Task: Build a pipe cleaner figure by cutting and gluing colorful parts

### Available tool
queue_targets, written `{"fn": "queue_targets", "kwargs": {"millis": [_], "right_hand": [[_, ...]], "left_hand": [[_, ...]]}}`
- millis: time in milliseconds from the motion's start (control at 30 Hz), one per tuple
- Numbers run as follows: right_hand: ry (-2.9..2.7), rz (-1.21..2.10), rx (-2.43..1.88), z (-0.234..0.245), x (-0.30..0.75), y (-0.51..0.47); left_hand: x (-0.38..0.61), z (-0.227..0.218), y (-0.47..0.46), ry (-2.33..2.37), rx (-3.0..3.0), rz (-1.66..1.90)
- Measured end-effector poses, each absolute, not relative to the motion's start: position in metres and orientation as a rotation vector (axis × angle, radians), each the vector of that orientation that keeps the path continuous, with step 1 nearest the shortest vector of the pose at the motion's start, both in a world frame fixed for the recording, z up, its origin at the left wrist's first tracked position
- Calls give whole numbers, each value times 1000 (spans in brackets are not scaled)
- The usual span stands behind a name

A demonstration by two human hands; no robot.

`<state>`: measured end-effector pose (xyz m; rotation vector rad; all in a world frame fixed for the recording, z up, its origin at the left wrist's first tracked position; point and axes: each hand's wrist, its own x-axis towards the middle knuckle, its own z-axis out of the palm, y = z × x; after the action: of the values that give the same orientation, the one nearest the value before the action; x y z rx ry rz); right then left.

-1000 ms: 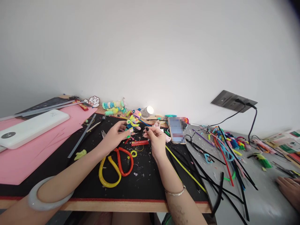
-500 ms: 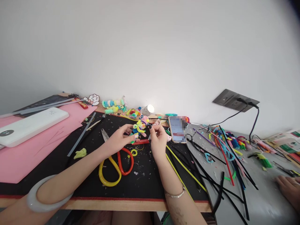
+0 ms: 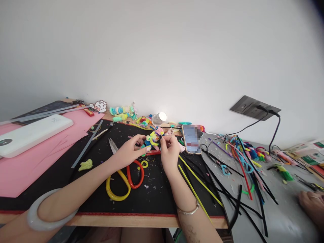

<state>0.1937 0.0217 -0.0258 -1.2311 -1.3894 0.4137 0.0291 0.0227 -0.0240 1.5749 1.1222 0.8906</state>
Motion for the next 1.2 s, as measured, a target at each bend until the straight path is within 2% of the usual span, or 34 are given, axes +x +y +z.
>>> {"fn": "queue_targets", "kwargs": {"millis": [767,1200], "right_hand": [[-1475,321,-1244,-26,192,21],[-1666,75,-1185,-22,193,21]], "left_hand": [[29,-24,23,1125,1544,904],[30,-26,23,1138,1538,914]]}}
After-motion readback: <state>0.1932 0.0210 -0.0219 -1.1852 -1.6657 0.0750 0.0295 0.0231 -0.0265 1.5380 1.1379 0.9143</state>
